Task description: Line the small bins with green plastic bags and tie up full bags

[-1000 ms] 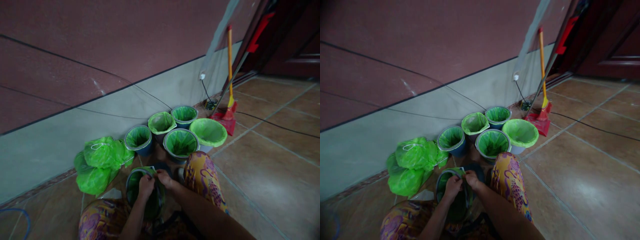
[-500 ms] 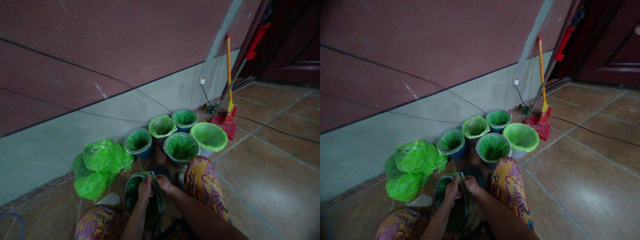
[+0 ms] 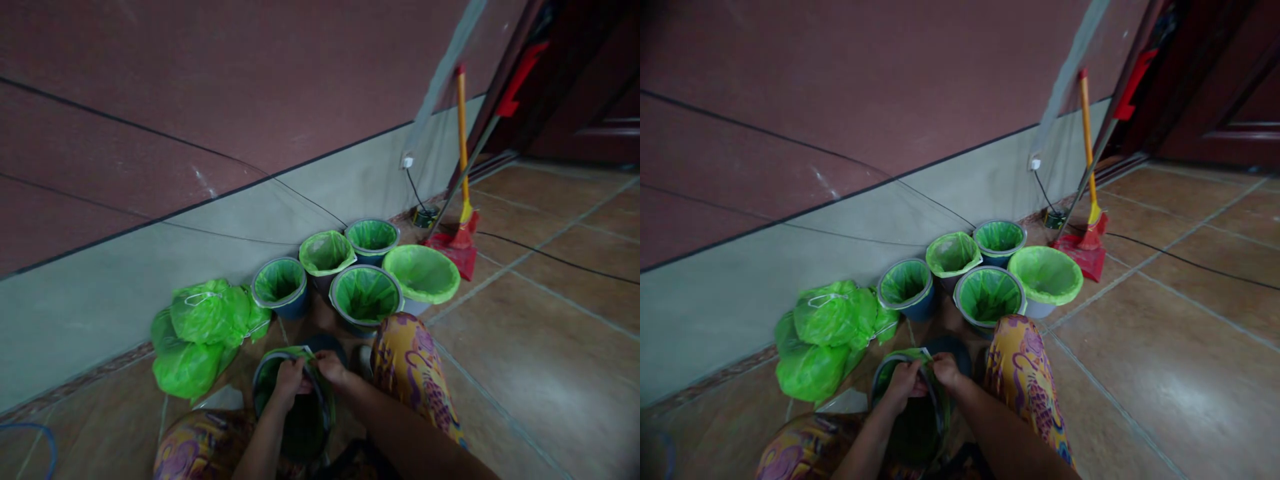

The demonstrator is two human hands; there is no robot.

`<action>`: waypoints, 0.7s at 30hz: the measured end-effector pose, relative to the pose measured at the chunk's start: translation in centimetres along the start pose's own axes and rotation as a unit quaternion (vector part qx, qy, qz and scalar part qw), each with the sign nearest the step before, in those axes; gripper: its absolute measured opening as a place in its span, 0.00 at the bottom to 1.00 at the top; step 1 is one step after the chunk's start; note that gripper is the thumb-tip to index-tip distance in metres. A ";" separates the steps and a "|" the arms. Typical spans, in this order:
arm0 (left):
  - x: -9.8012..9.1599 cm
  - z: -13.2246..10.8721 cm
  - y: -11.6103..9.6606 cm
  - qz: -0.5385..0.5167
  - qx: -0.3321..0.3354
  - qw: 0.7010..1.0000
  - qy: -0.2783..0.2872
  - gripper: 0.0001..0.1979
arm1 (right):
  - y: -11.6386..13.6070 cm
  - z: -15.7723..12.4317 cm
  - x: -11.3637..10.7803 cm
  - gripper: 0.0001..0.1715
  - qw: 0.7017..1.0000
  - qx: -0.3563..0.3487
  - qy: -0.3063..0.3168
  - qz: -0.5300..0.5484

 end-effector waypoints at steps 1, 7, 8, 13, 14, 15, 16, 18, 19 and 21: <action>-0.1 -0.1 0.0 -0.009 -0.003 1.000 0.004 0.13 | 0.1 -0.1 0.0 0.06 1.000 0.004 -0.007 0.001; -1.0 -0.7 0.2 -0.046 -0.015 0.999 0.007 0.14 | 1.2 -1.0 0.3 0.04 0.999 0.030 -0.004 0.020; -1.1 -0.8 0.3 -0.050 -0.015 0.999 0.005 0.13 | 1.3 -1.2 0.4 0.04 0.999 0.030 0.000 0.024; -1.2 -1.3 0.9 -0.144 0.002 0.988 0.063 0.07 | 2.0 -1.6 0.4 0.05 0.999 -0.026 0.016 -0.037; -1.1 -1.4 1.1 -0.173 0.001 0.981 0.085 0.07 | 2.2 -1.5 0.4 0.05 0.996 -0.050 0.012 -0.069; -1.0 -1.4 1.4 -0.199 -0.004 0.975 0.100 0.10 | 2.3 -1.5 0.3 0.05 0.993 -0.072 0.008 -0.096; -0.9 -1.4 1.8 -0.218 -0.012 0.970 0.104 0.14 | 2.4 -1.5 0.2 0.05 0.990 -0.089 0.005 -0.112; -0.6 -1.2 2.6 -0.241 -0.024 0.966 0.091 0.20 | 2.4 -1.5 0.2 0.04 0.988 -0.102 0.005 -0.114; -0.3 -1.1 3.0 -0.242 -0.025 0.967 0.080 0.22 | 2.3 -1.5 0.2 0.03 0.989 -0.097 0.005 -0.107; 0.5 -0.7 3.4 -0.222 -0.018 0.973 0.063 0.20 | 2.1 -1.6 0.3 0.03 0.993 -0.078 0.003 -0.092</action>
Point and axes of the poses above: each hand's wrist, its own z-axis towards the middle knuckle, its own x-axis out of the palm, y = z × x, the point moved 3 cm from there along z, towards the middle knuckle, and after that the axes turned 4 degrees about z, right-handed, at the moved point
